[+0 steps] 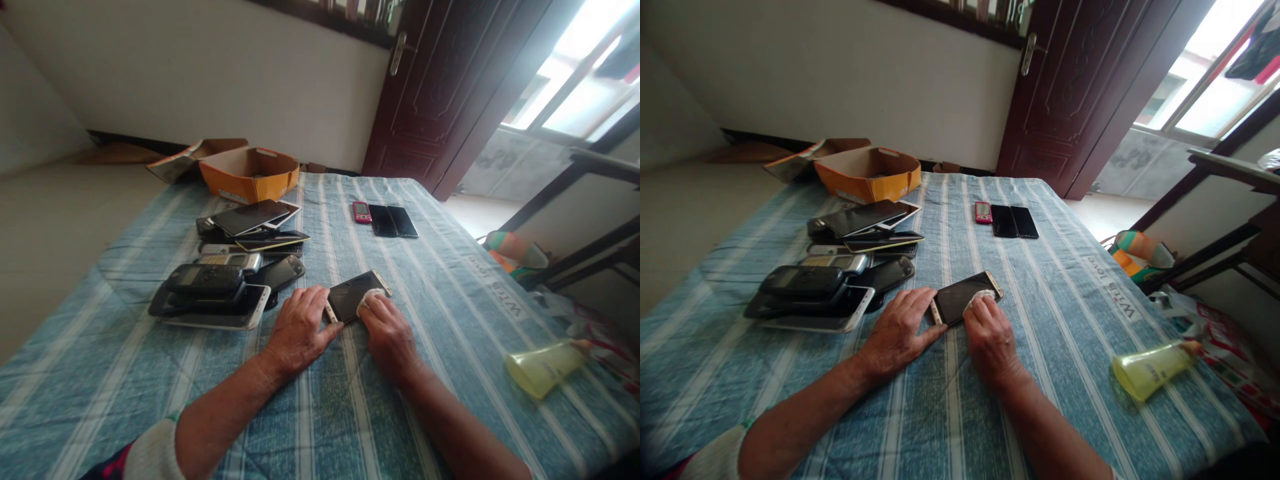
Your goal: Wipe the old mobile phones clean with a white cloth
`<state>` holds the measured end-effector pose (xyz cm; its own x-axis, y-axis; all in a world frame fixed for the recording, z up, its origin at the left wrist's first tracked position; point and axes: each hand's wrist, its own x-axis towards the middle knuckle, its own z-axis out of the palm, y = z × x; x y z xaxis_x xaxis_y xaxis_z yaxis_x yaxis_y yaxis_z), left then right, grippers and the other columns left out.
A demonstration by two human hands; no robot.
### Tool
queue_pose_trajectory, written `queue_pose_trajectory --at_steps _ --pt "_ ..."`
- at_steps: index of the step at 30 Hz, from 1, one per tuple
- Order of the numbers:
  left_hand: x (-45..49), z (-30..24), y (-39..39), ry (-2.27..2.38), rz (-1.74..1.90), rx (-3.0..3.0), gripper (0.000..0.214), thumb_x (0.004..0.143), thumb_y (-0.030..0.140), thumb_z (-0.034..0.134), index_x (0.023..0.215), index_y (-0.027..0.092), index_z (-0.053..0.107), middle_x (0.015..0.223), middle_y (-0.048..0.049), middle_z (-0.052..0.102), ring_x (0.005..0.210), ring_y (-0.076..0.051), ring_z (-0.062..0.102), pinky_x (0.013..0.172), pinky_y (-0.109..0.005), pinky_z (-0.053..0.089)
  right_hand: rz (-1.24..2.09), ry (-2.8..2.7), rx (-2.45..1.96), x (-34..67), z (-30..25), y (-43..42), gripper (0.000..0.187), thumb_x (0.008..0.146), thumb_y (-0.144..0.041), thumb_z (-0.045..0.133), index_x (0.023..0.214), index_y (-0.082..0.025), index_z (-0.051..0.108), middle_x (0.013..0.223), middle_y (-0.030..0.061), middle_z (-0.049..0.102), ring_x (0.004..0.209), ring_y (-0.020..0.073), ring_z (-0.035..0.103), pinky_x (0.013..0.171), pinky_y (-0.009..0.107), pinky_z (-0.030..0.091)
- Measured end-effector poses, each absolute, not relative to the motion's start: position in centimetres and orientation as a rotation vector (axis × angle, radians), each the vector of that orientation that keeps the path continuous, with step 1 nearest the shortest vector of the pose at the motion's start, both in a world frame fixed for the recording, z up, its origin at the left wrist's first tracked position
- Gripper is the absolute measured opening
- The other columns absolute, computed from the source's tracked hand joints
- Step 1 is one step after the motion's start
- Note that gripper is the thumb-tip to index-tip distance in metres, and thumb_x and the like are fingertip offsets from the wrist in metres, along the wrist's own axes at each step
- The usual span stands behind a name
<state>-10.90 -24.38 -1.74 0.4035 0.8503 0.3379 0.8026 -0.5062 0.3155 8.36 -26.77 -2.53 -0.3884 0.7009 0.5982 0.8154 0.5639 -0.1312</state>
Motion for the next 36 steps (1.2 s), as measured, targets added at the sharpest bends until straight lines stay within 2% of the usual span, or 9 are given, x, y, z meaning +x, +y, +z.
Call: queue_pose_trajectory --at_steps 9,14,20,29,36 --pt "-10.9 -1.6 -24.5 1.501 0.722 2.529 0.052 0.077 0.038 0.071 0.119 0.012 0.054 0.118 -0.0144 0.062 0.107 -0.031 0.055 0.093 -0.046 0.048 -0.199 -2.052 -1.238 10.5 -2.8 -25.8 0.028 0.092 -0.008 0.041 0.089 -0.02 0.066 0.097 0.009 0.064 0.105 0.0227 0.056 0.092 0.039 0.05" --pt "-10.9 -1.8 -24.5 1.497 0.73 2.546 0.051 0.079 0.037 0.069 0.12 0.012 0.054 0.117 -0.0145 0.062 0.108 -0.031 0.055 0.095 -0.045 0.047 -0.171 -2.176 -1.106 8.2 -2.3 -26.9 0.026 0.094 -0.012 0.041 0.091 -0.018 0.066 0.098 0.011 0.064 0.109 0.0242 0.055 0.093 0.039 0.05" --pt "-11.0 -1.9 -24.3 1.492 0.746 2.568 0.049 0.079 0.04 0.067 0.119 0.015 0.055 0.118 -0.0138 0.062 0.108 -0.032 0.055 0.094 -0.046 0.047 -0.204 -2.189 -1.192 8.4 -2.3 -26.8 0.025 0.093 -0.011 0.042 0.092 -0.017 0.066 0.1 0.012 0.064 0.111 0.0253 0.054 0.092 0.041 0.05" --pt "-11.0 -1.5 -24.4 1.487 0.725 2.545 0.05 0.079 0.039 0.068 0.118 0.012 0.055 0.116 -0.015 0.062 0.106 -0.031 0.055 0.092 -0.046 0.048 -0.251 -2.071 -1.401 11.8 -2.6 -25.2 0.028 0.089 -0.005 0.041 0.078 -0.019 0.063 0.09 0.0086 0.061 0.094 0.0227 0.054 0.085 0.036 0.049" --pt "-10.9 -1.5 -24.3 1.494 0.695 2.545 0.053 0.079 0.04 0.069 0.12 0.01 0.054 0.119 -0.0159 0.061 0.108 -0.032 0.054 0.094 -0.047 0.047 -0.249 -2.166 -1.232 9.3 -2.4 -26.3 0.028 0.094 -0.01 0.039 0.081 -0.018 0.062 0.095 0.0104 0.06 0.103 0.024 0.053 0.089 0.038 0.049"
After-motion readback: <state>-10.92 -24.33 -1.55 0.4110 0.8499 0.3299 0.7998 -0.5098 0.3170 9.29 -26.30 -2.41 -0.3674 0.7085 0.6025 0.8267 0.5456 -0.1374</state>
